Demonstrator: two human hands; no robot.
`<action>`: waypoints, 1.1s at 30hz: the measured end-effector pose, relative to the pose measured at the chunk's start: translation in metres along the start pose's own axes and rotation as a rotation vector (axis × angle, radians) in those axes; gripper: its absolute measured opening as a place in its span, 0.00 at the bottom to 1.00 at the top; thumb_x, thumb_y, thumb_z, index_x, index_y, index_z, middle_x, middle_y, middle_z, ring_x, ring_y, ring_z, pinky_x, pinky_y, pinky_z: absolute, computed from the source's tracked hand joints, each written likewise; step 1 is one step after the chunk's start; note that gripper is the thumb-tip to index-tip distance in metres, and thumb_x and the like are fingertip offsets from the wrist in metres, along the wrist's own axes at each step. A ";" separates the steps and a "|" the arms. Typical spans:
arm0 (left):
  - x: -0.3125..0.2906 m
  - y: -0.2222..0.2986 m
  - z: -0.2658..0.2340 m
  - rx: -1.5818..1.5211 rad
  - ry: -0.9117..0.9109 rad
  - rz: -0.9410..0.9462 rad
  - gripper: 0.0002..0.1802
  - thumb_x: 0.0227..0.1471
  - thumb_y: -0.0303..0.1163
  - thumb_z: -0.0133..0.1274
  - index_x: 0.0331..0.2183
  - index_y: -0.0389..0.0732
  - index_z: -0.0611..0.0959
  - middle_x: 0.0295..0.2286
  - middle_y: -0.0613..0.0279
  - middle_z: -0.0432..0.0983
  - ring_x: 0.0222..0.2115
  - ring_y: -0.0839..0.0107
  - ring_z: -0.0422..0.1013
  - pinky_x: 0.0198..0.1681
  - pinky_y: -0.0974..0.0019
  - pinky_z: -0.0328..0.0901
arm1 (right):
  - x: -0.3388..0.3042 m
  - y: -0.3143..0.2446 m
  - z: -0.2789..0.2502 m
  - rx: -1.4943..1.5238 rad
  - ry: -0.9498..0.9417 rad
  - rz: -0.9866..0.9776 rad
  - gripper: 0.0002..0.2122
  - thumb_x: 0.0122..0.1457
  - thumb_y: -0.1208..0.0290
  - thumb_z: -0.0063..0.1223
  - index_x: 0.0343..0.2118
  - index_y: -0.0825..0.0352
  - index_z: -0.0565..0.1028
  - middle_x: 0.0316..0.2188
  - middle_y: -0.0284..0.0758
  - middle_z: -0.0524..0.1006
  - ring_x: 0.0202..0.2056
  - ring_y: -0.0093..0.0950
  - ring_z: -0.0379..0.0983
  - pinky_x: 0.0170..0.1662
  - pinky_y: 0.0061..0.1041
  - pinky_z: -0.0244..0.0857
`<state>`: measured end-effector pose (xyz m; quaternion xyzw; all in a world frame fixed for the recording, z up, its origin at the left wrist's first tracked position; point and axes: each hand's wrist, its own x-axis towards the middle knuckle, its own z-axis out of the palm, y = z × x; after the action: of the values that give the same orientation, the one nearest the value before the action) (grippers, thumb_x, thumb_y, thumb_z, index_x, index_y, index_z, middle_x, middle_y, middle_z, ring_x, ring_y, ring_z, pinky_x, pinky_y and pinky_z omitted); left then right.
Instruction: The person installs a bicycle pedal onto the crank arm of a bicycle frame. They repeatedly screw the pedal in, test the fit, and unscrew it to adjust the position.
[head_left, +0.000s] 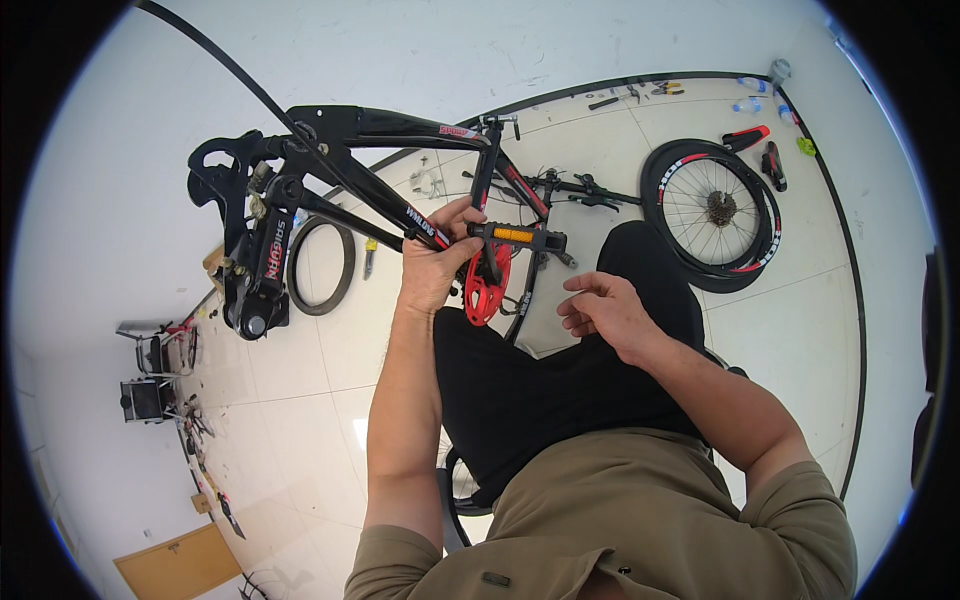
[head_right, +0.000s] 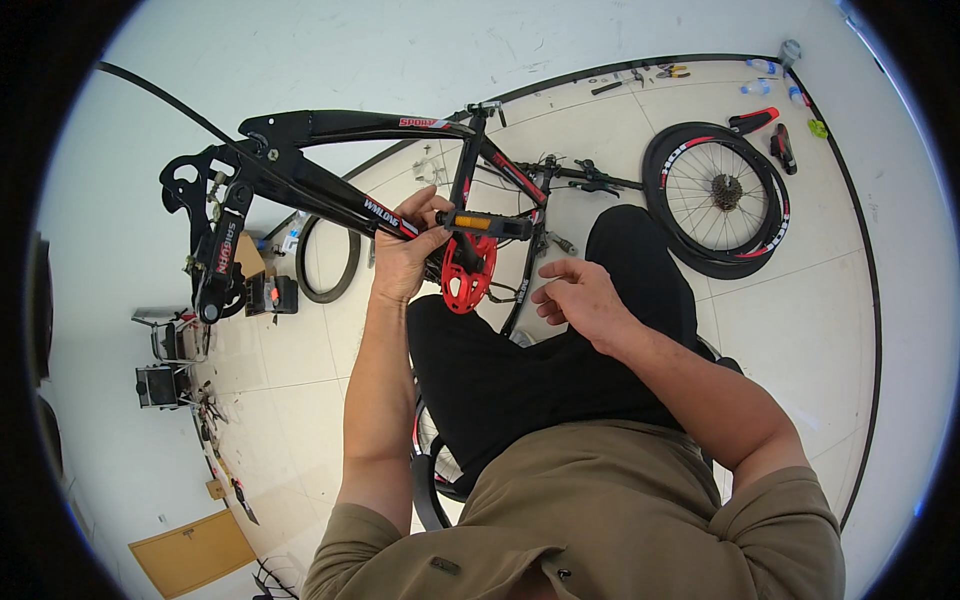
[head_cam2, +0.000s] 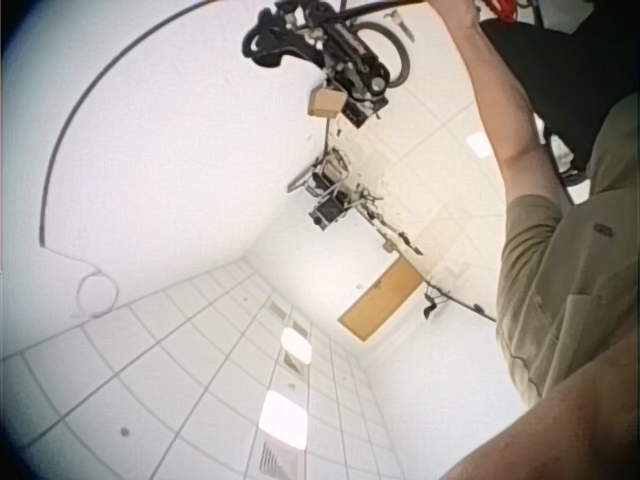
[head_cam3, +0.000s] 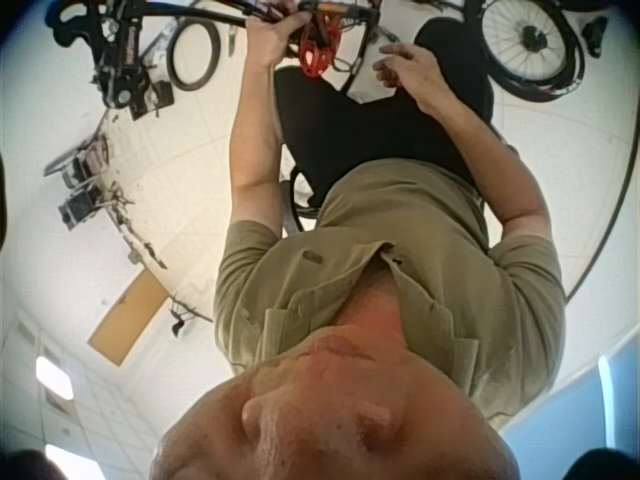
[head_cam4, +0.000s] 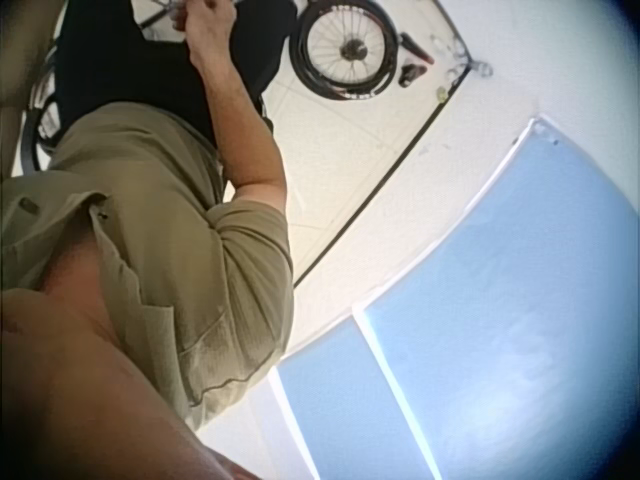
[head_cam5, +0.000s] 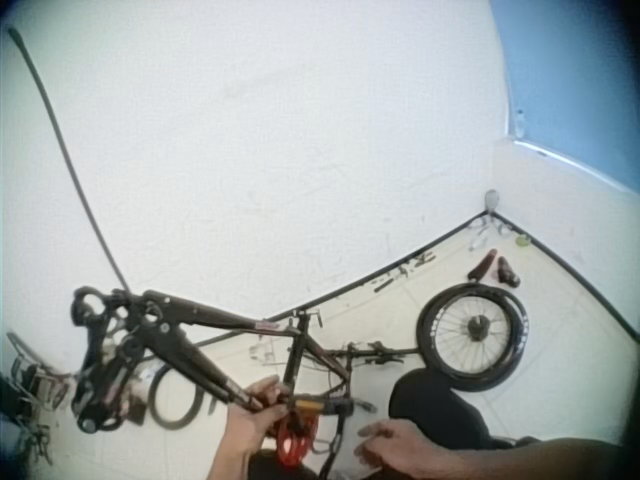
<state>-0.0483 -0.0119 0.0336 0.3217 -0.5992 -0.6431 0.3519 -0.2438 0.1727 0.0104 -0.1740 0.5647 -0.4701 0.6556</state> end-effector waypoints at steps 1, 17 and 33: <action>0.000 -0.001 -0.001 0.019 -0.012 0.017 0.31 0.43 0.07 0.57 0.52 0.32 0.80 0.39 0.64 0.79 0.28 0.83 0.66 0.36 0.77 0.67 | 0.000 0.000 -0.001 0.004 0.005 -0.003 0.19 0.61 0.78 0.45 0.55 0.78 0.69 0.37 0.42 0.79 0.33 0.26 0.77 0.37 0.26 0.73; -0.003 0.002 -0.001 0.017 -0.031 0.010 0.32 0.46 0.07 0.57 0.55 0.30 0.75 0.39 0.62 0.79 0.35 0.78 0.71 0.43 0.74 0.70 | 0.003 0.004 0.000 -0.022 0.085 -0.140 0.17 0.63 0.77 0.45 0.54 0.74 0.70 0.39 0.39 0.79 0.33 0.25 0.78 0.37 0.25 0.73; 0.000 -0.001 0.000 0.015 -0.052 0.013 0.23 0.53 0.16 0.58 0.52 0.30 0.78 0.38 0.61 0.79 0.37 0.76 0.74 0.46 0.72 0.69 | -0.007 -0.021 0.012 0.060 -0.105 -0.352 0.19 0.65 0.76 0.46 0.58 0.74 0.66 0.42 0.42 0.79 0.35 0.27 0.78 0.39 0.27 0.74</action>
<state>-0.0481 -0.0118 0.0330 0.3035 -0.6150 -0.6446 0.3380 -0.2410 0.1644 0.0346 -0.2751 0.4762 -0.5844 0.5967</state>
